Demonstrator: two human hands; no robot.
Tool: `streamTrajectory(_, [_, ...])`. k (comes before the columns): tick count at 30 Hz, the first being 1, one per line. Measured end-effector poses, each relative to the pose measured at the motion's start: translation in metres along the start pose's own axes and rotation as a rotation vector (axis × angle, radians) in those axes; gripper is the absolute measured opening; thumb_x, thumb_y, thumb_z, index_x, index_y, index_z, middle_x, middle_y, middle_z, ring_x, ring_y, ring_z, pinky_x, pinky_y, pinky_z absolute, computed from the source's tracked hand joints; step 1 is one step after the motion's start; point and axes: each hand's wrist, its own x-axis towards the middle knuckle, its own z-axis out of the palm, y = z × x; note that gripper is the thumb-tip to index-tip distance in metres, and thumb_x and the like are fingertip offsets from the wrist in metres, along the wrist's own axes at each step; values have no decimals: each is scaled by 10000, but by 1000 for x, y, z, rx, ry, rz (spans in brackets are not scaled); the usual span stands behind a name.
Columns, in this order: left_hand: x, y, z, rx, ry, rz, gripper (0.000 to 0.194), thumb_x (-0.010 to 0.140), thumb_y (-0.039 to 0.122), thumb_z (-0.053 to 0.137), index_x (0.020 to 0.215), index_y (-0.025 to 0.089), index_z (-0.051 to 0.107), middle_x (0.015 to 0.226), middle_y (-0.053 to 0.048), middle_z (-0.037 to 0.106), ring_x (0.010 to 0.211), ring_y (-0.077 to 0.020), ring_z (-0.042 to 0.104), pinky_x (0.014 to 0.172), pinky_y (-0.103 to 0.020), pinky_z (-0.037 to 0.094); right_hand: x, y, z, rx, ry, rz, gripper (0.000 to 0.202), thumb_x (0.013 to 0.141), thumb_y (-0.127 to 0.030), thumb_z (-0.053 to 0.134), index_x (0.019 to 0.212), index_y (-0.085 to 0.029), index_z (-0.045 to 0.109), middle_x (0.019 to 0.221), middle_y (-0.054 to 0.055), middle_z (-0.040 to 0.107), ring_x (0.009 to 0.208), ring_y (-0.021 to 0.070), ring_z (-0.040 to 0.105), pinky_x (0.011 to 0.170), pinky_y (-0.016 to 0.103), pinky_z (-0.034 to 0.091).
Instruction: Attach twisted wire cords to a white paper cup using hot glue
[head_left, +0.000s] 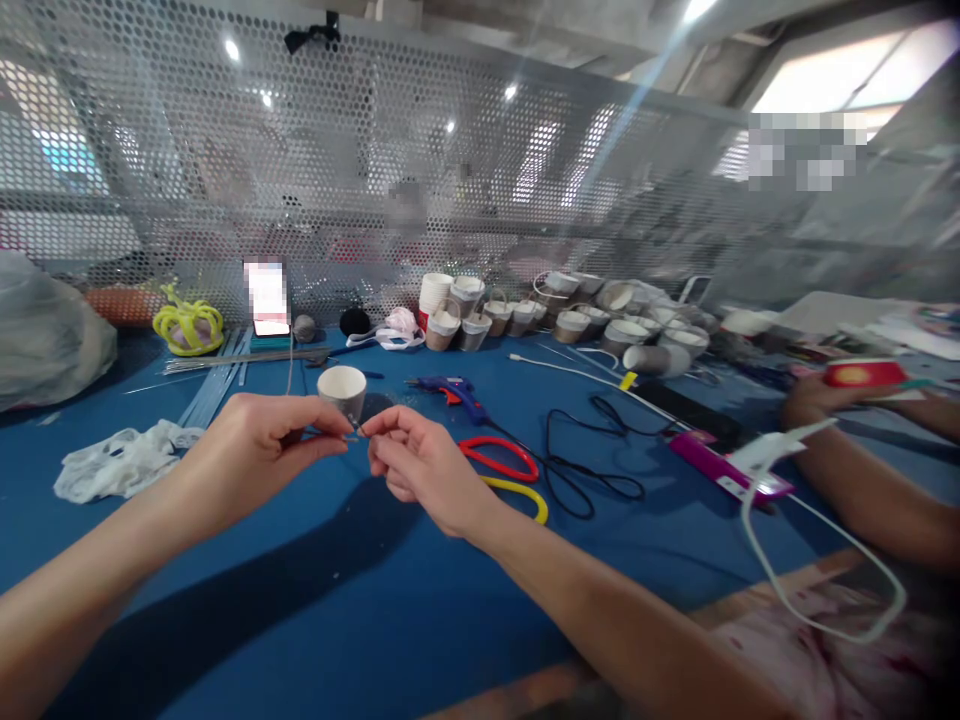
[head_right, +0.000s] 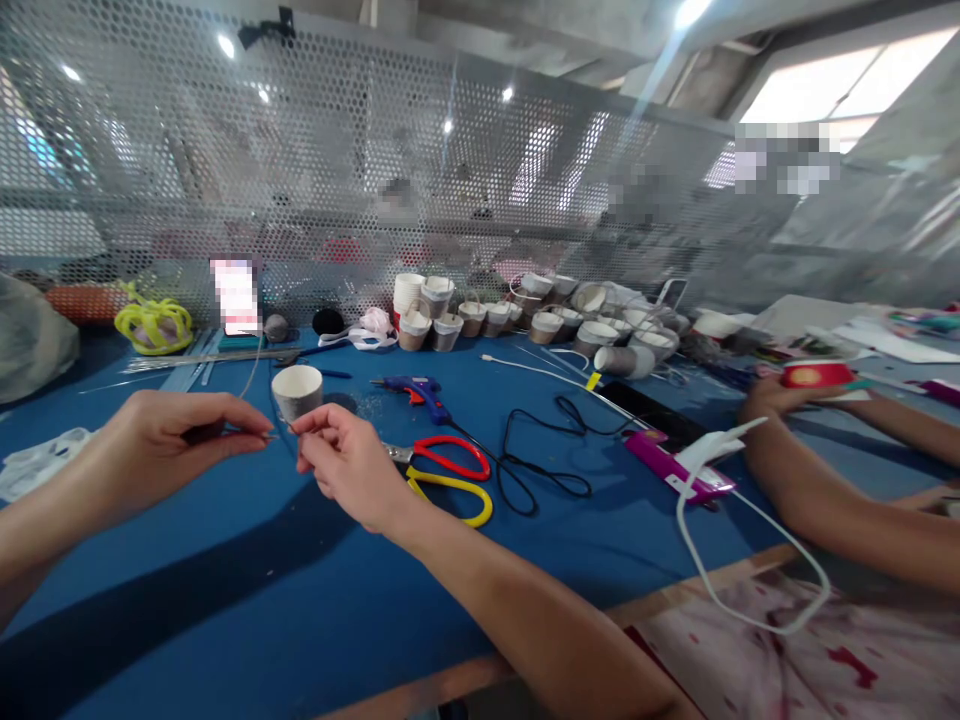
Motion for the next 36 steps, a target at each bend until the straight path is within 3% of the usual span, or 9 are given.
streamTrajectory(4, [2,1,-2,83,-13,68,92,694,251,588,687,213,672,565,15,632,452,-100,493,473,-183,348,-1,1,-1,-36,11,-12,52,753,-183,484,802,-169,492,565,-53,469,350,4,270,334,160,185])
streamTrajectory(11, [2,4,-2,273,-49,189,164,783,195,469,727,183,623,785,-13,603,617,-90,520,576,-181,385,-2,1,0,-41,-35,-6,57,768,-197,490,809,-159,479,576,-50,473,363,1,288,339,154,207])
streamTrajectory(17, [1,5,-2,349,-49,198,118,781,240,489,737,187,585,685,12,605,575,-87,519,551,-179,386,-1,3,1,-27,-36,-5,23,778,-155,449,795,-162,463,563,-56,463,347,3,287,320,143,216])
streamTrajectory(23, [-1,4,-6,372,-31,191,105,772,252,514,720,199,589,658,18,615,563,-99,531,541,-185,382,1,-2,2,-150,-26,-13,36,778,-158,451,807,-156,472,591,-41,493,367,34,417,338,170,356])
streamTrajectory(30, [1,3,-7,356,-32,267,170,799,230,476,695,180,601,741,-5,601,610,-87,526,564,-175,374,5,-2,4,-144,-4,-18,49,760,-118,439,782,-144,474,583,-34,504,359,4,296,328,144,230])
streamTrajectory(36, [3,4,-7,250,-21,183,162,788,251,492,686,170,587,713,-5,575,619,-92,505,559,-180,375,5,0,3,-194,-48,-30,86,751,-122,440,816,-152,487,583,-40,497,365,11,292,351,163,239])
